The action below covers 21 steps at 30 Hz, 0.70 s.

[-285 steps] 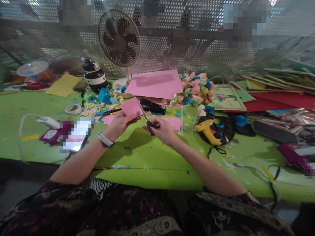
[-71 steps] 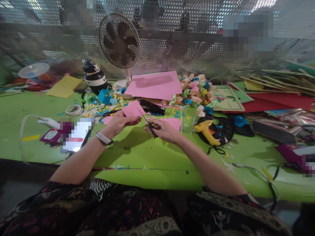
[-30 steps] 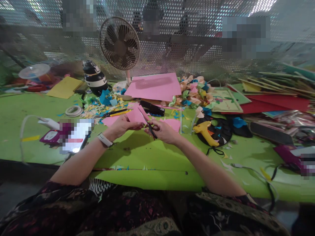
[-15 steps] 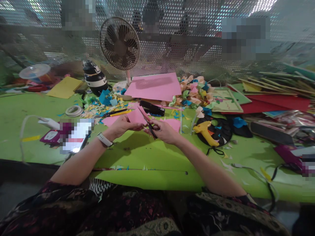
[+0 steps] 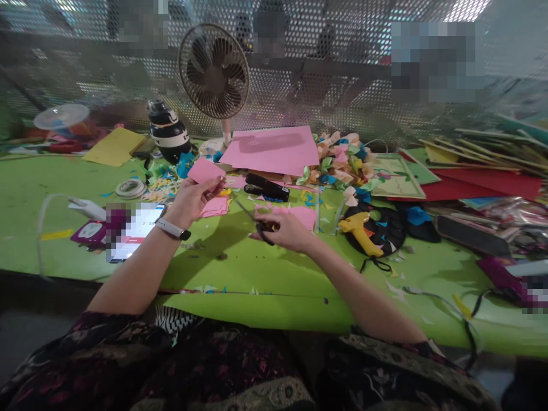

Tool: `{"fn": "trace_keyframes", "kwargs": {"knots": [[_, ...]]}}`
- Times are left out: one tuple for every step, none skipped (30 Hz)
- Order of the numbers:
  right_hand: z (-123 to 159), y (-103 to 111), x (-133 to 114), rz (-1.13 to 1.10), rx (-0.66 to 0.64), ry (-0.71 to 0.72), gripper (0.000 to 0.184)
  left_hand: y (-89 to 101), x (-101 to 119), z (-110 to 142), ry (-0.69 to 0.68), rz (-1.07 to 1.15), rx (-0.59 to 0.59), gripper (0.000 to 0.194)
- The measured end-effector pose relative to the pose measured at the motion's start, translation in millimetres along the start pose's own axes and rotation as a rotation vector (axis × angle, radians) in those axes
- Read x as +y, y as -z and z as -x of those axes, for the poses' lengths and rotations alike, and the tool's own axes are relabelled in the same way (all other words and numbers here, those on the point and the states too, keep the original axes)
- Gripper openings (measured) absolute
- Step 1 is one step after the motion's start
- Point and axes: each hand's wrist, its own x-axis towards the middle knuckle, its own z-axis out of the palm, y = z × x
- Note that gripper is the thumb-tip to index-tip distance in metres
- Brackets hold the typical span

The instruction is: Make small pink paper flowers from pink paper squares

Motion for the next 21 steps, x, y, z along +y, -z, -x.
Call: {"fn": "trace_keyframes", "kwargs": {"knots": [[1, -5, -1, 0.078, -0.037, 0.020, 0.049, 0.9, -1, -1, -0.006, 0.014, 0.017, 0.031], [2, -11, -3, 0.146, -0.068, 0.039, 0.045, 1.4, -2, -2, -0.004, 0.024, 0.024, 0.031], [2, -18, -4, 0.206, -0.084, 0.055, 0.042, 1.7, -3, -3, 0.004, 0.028, 0.027, 0.032], [3, -24, -6, 0.263, -0.081, 0.058, 0.041, 1.8, -5, -3, 0.015, 0.027, 0.025, 0.032], [3, -29, -7, 0.314, -0.070, 0.049, 0.041, 1.6, -6, -3, 0.027, 0.021, 0.020, 0.031], [4, -34, -10, 0.355, -0.055, 0.033, 0.041, 1.3, -7, -2, 0.036, 0.015, 0.015, 0.031], [4, -37, -12, 0.381, -0.043, 0.012, 0.040, 1.0, -8, -2, 0.042, 0.009, 0.009, 0.030], [4, -39, -14, 0.391, -0.042, -0.016, 0.038, 0.6, -8, -1, 0.045, 0.005, 0.004, 0.029], [3, -39, -16, 0.383, -0.052, -0.047, 0.034, 0.3, -8, -1, 0.045, 0.003, -0.003, 0.028], [3, -39, -17, 0.361, -0.069, -0.077, 0.031, 0.1, -8, -1, 0.045, 0.003, -0.010, 0.028], [2, -37, -17, 0.323, -0.095, -0.103, 0.029, -0.1, -8, 0, 0.045, 0.003, -0.016, 0.028], [2, -35, -17, 0.272, -0.130, -0.115, 0.030, -0.1, -8, 0, 0.045, 0.002, -0.021, 0.027], [2, -32, -15, 0.214, -0.169, -0.108, 0.033, 0.1, -8, 0, 0.046, -0.001, -0.023, 0.027], [1, -28, -13, 0.160, -0.198, -0.081, 0.036, 0.2, -9, -1, 0.047, -0.005, -0.024, 0.026], [0, -24, -11, 0.113, -0.203, -0.043, 0.036, 0.4, -10, -1, 0.049, -0.007, -0.023, 0.026], [0, -19, -8, 0.082, -0.176, -0.005, 0.034, 0.4, -11, -1, 0.050, -0.005, -0.021, 0.026], [-1, -15, -4, 0.067, -0.116, 0.026, 0.031, 0.3, -13, -2, 0.051, 0.002, -0.021, 0.026], [-2, -10, -1, 0.064, -0.026, 0.045, 0.030, -0.1, -14, -2, 0.053, 0.012, -0.025, 0.026], [-4, -6, 2, 0.063, 0.073, 0.051, 0.030, -0.8, -15, -1, 0.060, 0.020, -0.032, 0.027], [-5, -2, 5, 0.060, 0.151, 0.046, 0.030, -1.8, -17, 0, 0.074, 0.020, -0.042, 0.028], [-6, 2, 8, 0.057, 0.226, 0.031, 0.030, -3.0, -18, 2, 0.093, 0.016, -0.055, 0.029]]}}
